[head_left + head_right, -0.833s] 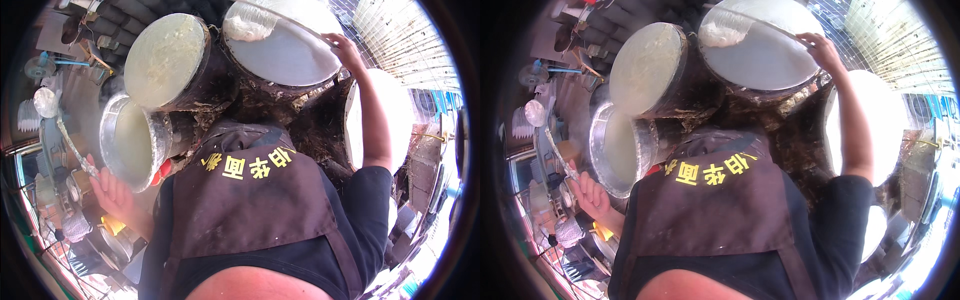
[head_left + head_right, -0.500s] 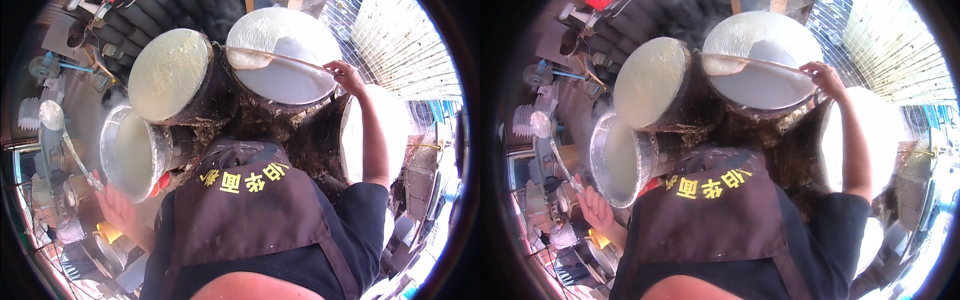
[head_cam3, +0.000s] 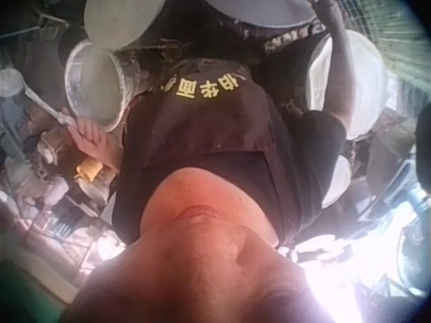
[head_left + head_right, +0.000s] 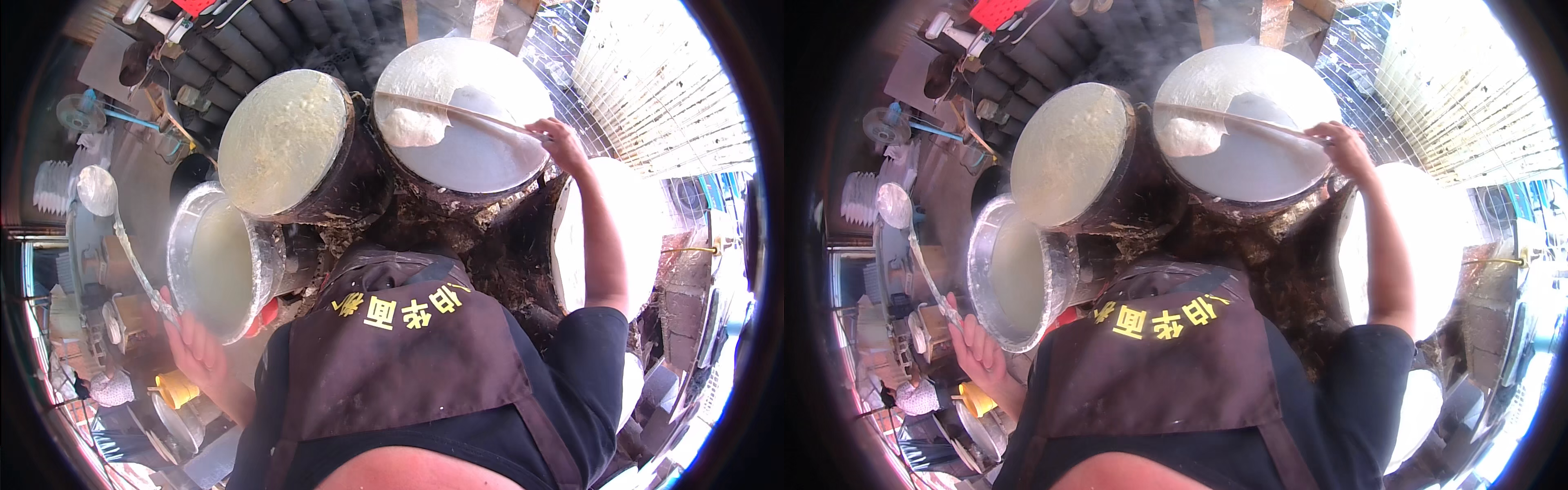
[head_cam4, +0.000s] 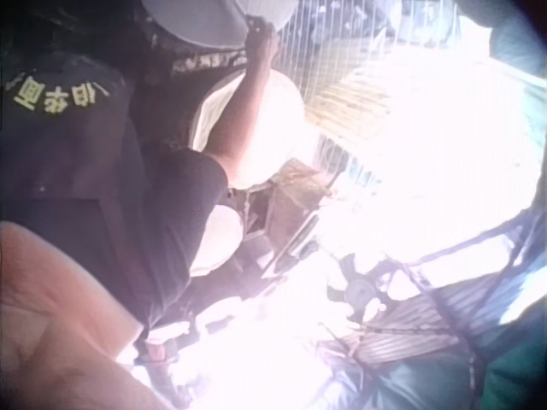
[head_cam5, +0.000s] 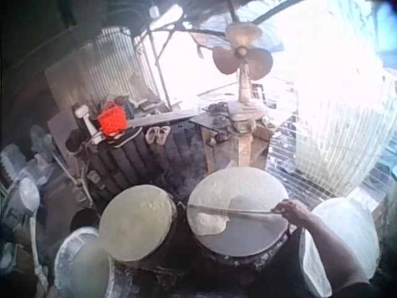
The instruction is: The person ladles batter onto multiple hot griddles, spreads it into thin circular crepes, and removes the cooked crepes to a stack. The process is repeated continuously across several griddles.
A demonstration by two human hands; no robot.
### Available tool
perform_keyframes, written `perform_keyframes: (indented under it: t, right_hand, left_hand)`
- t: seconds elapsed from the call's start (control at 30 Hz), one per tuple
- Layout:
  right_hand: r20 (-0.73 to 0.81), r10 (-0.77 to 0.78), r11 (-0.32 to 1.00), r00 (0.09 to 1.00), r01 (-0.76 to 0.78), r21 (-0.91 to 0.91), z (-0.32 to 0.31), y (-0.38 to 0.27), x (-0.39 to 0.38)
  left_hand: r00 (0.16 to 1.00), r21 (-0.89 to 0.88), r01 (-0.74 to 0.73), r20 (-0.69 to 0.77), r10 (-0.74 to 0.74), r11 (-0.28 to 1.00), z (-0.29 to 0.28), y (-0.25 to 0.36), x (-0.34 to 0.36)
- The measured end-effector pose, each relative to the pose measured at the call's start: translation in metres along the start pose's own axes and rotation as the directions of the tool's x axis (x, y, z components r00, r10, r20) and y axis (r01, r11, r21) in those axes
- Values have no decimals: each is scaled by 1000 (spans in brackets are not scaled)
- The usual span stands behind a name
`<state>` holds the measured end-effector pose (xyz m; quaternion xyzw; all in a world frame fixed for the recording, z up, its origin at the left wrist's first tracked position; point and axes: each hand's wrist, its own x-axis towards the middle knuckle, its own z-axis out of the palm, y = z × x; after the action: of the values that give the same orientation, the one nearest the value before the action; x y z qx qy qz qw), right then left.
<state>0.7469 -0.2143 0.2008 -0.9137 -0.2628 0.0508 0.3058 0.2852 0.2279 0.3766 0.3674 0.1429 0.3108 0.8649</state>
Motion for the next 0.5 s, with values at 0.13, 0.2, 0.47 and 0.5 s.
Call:
perform_keyframes:
  t: [0.13, 0.2, 0.47, 0.5]
  right_hand:
    - [121, -65, 997, 991, 60, 46, 3, 6, -9]
    - [140, 37, 999, 990, -41, 28, -19, 16, -27]
    - [-66, -86, 996, 994, 85, -21, -6, 21, -47]
    - [-28, -69, 997, 997, 68, -27, -9, 16, -59]
  left_hand:
    - [1000, 22, 5, 21, -5, 1000, 2, 2, -3]
    - [1000, 38, -5, -14, 5, 999, 0, 2, -14]
    - [984, -26, 93, 157, -88, 995, 2, -9, -4]
    - [981, -39, 109, 167, -101, 993, 2, -8, -2]
